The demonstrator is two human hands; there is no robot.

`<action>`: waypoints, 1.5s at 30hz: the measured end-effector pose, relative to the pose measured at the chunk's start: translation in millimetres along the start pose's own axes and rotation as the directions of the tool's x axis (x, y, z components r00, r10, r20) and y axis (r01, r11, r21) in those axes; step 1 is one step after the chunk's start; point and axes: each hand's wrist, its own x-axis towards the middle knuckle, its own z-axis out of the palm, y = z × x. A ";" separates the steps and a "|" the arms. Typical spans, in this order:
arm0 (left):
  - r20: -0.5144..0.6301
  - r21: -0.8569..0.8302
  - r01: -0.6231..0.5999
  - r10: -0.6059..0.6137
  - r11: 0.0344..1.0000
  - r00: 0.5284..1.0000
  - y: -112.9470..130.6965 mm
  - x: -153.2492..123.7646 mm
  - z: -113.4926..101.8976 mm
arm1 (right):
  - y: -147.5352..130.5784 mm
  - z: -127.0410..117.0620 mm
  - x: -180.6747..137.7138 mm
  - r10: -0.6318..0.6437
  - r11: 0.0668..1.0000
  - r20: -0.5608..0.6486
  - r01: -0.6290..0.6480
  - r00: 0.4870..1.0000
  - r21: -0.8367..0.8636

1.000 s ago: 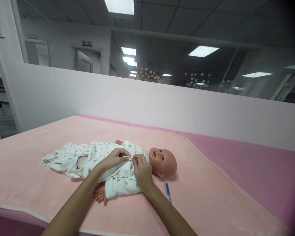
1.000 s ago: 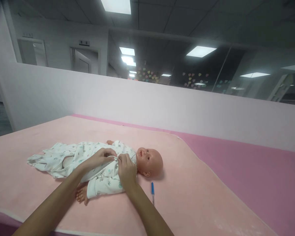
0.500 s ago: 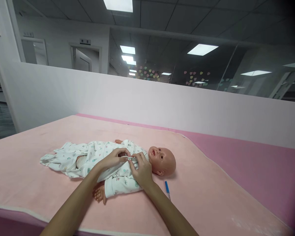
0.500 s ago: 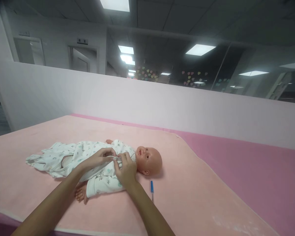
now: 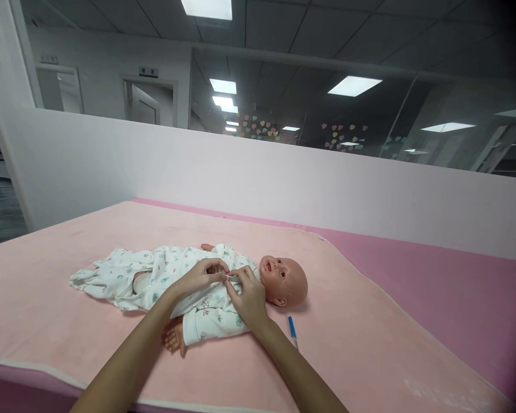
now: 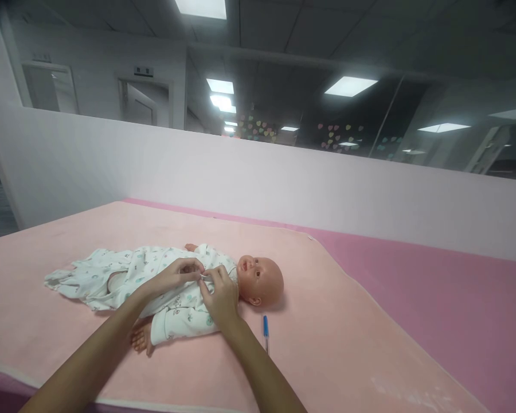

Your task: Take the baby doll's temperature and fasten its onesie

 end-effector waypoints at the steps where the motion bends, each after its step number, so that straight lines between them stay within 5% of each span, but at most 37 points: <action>1: -0.002 0.003 -0.003 0.003 1.000 1.000 -0.2 0.2 0.2 | 0.1 0.0 0.0 0.003 1.000 0.002 -0.003 1.000 0.003; 13: -0.095 -0.095 0.058 -0.067 0.994 0.993 3.7 -1.1 7.4 | -1.9 -1.8 0.4 0.049 0.999 0.035 -0.049 0.998 0.004; 21: -0.085 0.028 0.201 -0.198 0.979 0.976 -6.5 -7.3 -29.6 | -1.3 -1.1 1.4 0.048 0.999 0.009 -0.048 0.999 -0.016; 26: 0.021 -0.036 0.172 -0.171 0.984 0.985 -15.0 -19.5 -42.7 | -1.5 -0.7 1.2 0.031 0.998 0.015 -0.030 0.999 -0.062; 35: -0.057 -0.189 0.152 -0.165 0.970 0.985 -19.7 -22.7 -39.5 | -27.9 7.9 14.3 -0.133 0.988 0.160 0.144 0.978 -0.062; 45: -0.134 -0.301 0.130 -0.177 0.945 0.975 -18.1 -22.5 -40.5 | -41.9 25.1 13.9 -0.091 0.993 0.116 0.098 0.989 -0.060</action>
